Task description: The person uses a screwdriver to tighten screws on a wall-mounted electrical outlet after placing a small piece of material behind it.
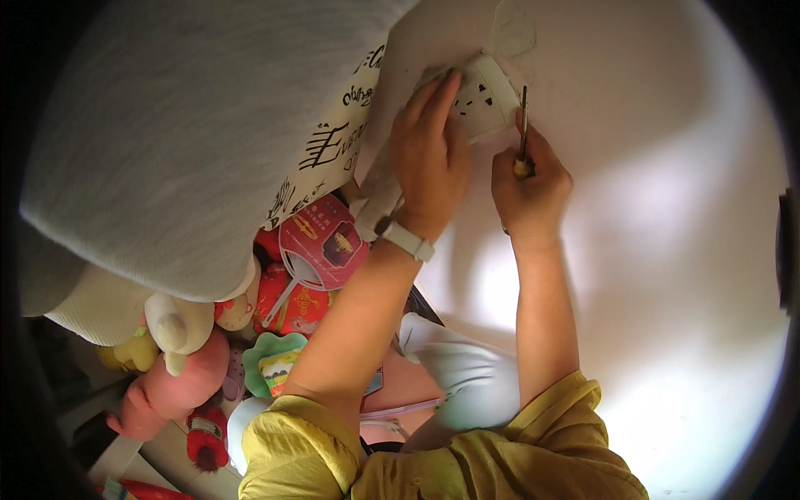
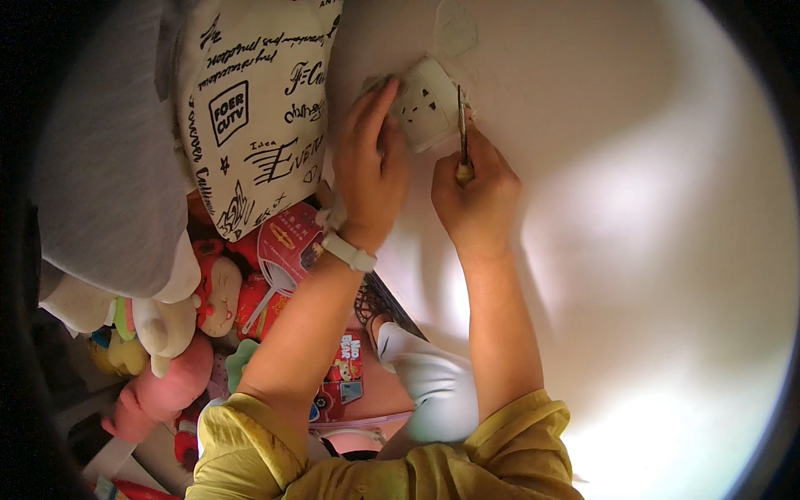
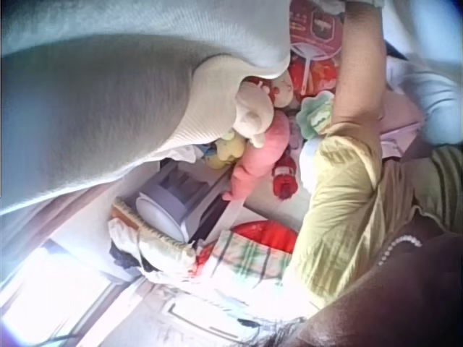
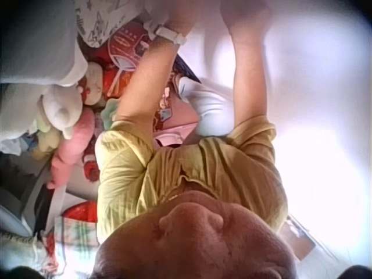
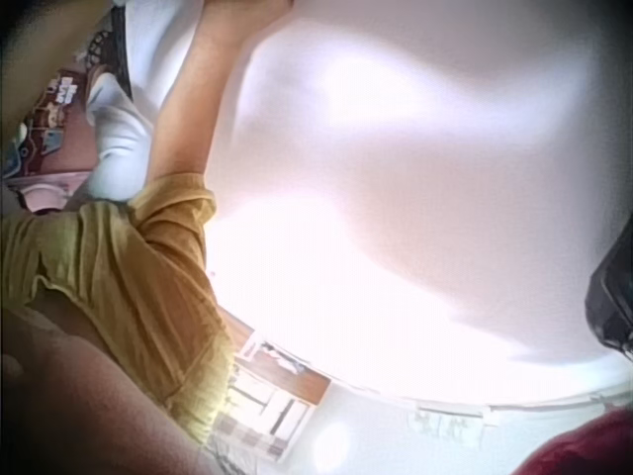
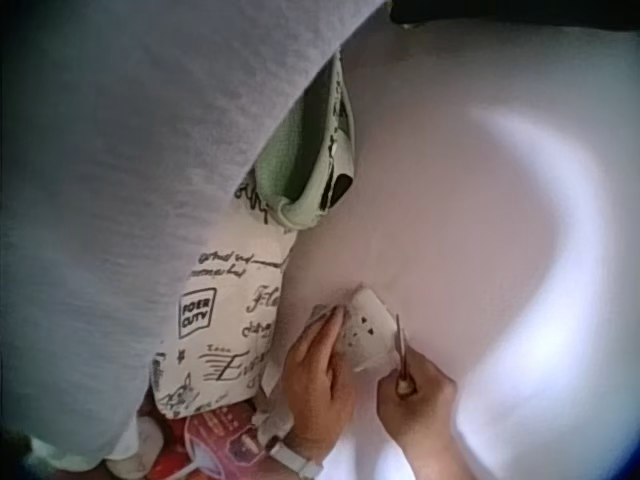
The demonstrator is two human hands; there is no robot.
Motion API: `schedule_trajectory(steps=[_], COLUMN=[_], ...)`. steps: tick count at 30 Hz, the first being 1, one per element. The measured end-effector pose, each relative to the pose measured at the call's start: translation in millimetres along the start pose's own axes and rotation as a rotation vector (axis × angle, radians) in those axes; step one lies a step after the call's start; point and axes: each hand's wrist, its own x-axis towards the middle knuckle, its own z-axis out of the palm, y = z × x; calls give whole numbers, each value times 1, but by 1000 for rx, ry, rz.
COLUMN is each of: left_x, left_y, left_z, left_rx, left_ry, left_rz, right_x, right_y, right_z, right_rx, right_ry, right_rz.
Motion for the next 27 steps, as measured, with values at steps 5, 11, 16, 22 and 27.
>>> schedule_trajectory(steps=[5, 11, 16, 22, 27], left_x=[35, 16, -3, 6, 32], left_y=[5, -16, -26, -12, 6], left_z=[1, 2, 1, -2, 0], left_rx=[110, 135, 140, -51, 82], left_ry=[-216, -206, -151, 48, -269], left_rz=[77, -97, -252, -373, 76], right_x=[1, 1, 1, 0, -1], right_y=[0, 0, 0, 1, 4], right_z=[1, 0, 4, 0, 2], right_rx=[21, -18, -31, -40, -11], right_ry=[14, 4, 16, -3, 10], right_rz=[-45, -41, -33, -4, -39])
